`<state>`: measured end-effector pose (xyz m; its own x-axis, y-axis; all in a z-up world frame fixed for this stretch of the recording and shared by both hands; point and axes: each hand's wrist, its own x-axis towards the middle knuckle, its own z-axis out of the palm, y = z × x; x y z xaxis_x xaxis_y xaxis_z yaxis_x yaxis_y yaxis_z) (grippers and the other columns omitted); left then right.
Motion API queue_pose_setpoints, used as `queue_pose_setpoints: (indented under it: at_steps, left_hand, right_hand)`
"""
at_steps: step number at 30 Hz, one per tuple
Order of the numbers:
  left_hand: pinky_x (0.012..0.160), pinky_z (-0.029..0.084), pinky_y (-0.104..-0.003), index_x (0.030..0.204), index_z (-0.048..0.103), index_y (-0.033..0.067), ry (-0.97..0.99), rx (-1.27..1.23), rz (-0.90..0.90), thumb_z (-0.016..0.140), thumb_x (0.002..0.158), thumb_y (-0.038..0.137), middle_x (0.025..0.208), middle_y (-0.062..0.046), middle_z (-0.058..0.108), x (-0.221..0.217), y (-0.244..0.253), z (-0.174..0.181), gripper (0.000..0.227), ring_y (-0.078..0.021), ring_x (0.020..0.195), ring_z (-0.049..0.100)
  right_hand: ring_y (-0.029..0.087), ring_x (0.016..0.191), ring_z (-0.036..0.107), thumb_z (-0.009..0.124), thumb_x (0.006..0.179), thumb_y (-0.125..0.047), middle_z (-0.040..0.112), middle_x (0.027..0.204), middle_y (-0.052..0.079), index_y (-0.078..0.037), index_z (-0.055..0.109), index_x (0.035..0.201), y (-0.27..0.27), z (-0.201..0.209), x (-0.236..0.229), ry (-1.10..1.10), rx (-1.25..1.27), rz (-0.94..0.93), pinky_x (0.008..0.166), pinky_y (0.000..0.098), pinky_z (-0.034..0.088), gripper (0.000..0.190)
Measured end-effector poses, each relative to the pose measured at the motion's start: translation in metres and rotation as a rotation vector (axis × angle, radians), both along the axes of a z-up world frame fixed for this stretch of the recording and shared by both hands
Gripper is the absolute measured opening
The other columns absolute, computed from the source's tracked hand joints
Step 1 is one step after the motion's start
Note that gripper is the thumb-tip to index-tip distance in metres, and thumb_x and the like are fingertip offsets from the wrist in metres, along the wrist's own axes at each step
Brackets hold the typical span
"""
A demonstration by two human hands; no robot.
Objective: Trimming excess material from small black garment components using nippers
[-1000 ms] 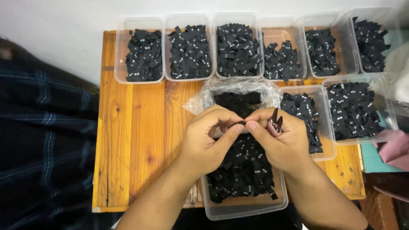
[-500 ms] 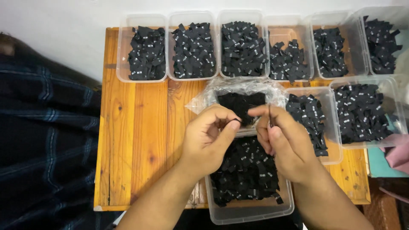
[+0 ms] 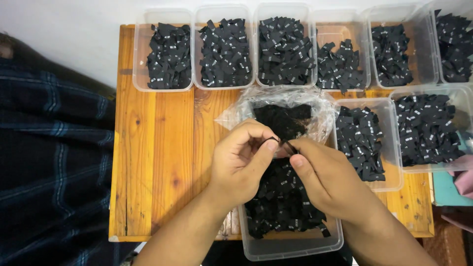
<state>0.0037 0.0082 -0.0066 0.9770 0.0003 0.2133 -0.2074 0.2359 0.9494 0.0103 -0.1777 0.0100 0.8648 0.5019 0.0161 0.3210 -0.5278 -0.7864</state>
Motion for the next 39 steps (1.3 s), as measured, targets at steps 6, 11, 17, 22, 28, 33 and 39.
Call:
queue_pose_setpoints:
  at_steps: [6, 11, 17, 22, 28, 33, 39]
  left_hand:
    - [0.072, 0.047, -0.023, 0.097, 0.063, 0.0060, -0.015, 0.071, 0.003, 0.060, 0.100, 0.007, 0.091, -0.005, 0.061, -0.0005, 0.0015, 0.0043, 0.004, -0.0118, 0.081, 0.056]
    - [0.072, 0.047, -0.023, 0.097, 0.064, 0.0064, -0.017, 0.085, 0.008, 0.061, 0.100, 0.009, 0.092, -0.005, 0.061, -0.0009, 0.0014, 0.0014, 0.004, -0.0116, 0.082, 0.057]
    - [0.072, 0.046, -0.023, 0.096, 0.063, 0.0072, -0.030, 0.126, 0.004, 0.060, 0.100, 0.009, 0.091, -0.004, 0.061, -0.0012, 0.0017, 0.0040, 0.005, -0.0111, 0.079, 0.055]
    - [0.071, 0.046, -0.024, 0.096, 0.063, 0.0072, -0.028, 0.134, -0.002, 0.060, 0.100, 0.009, 0.091, -0.004, 0.061, -0.0014, 0.0020, 0.0052, 0.006, -0.0114, 0.080, 0.055]
    - [0.071, 0.046, -0.024, 0.096, 0.063, 0.0062, -0.036, 0.131, -0.001, 0.060, 0.100, 0.008, 0.091, -0.005, 0.061, -0.0016, 0.0021, 0.0059, 0.006, -0.0120, 0.079, 0.055]
    - [0.070, 0.047, -0.023, 0.096, 0.063, 0.0057, -0.017, 0.120, -0.005, 0.060, 0.100, 0.009, 0.092, -0.005, 0.061, -0.0022, 0.0018, 0.0052, 0.006, -0.0120, 0.080, 0.056]
    - [0.071, 0.048, -0.023, 0.097, 0.063, 0.0061, -0.016, 0.121, 0.005, 0.060, 0.100, 0.009, 0.093, -0.005, 0.062, -0.0025, 0.0009, 0.0029, 0.005, -0.0122, 0.081, 0.057]
  right_hand:
    - [0.023, 0.063, 0.056, 0.043, 0.106, -0.029, 0.058, 0.072, 0.002, -0.011, 0.058, 0.095, -0.0020, -0.0059, 0.0003, 0.012, -0.127, -0.010, 0.065, 0.0365, 0.043, 0.026]
    - [0.022, 0.060, 0.054, 0.042, 0.106, -0.032, 0.055, 0.068, 0.001, -0.012, 0.057, 0.092, -0.0038, -0.0084, -0.0001, 0.019, -0.131, -0.016, 0.062, 0.0361, 0.042, 0.028]
    - [0.020, 0.058, 0.052, 0.043, 0.107, -0.030, 0.054, 0.067, 0.000, -0.012, 0.055, 0.088, -0.0021, -0.0056, 0.0003, 0.008, -0.104, -0.018, 0.060, 0.0349, 0.041, 0.029]
    - [0.020, 0.058, 0.053, 0.042, 0.107, -0.028, 0.056, 0.067, 0.000, -0.012, 0.056, 0.088, -0.0018, -0.0056, 0.0007, 0.004, -0.110, -0.013, 0.060, 0.0352, 0.042, 0.028]
    - [0.019, 0.057, 0.052, 0.042, 0.107, -0.029, 0.054, 0.067, 0.000, -0.012, 0.056, 0.087, -0.0015, -0.0061, 0.0005, -0.008, -0.107, -0.012, 0.059, 0.0350, 0.041, 0.030]
    - [0.021, 0.059, 0.052, 0.043, 0.107, -0.026, 0.053, 0.068, 0.002, -0.011, 0.055, 0.089, -0.0032, -0.0099, 0.0002, -0.021, -0.106, -0.007, 0.061, 0.0361, 0.040, 0.026]
    - [0.021, 0.057, 0.051, 0.043, 0.107, -0.029, 0.051, 0.065, 0.000, -0.012, 0.053, 0.086, -0.0028, -0.0085, 0.0000, -0.008, -0.121, -0.015, 0.060, 0.0353, 0.041, 0.029]
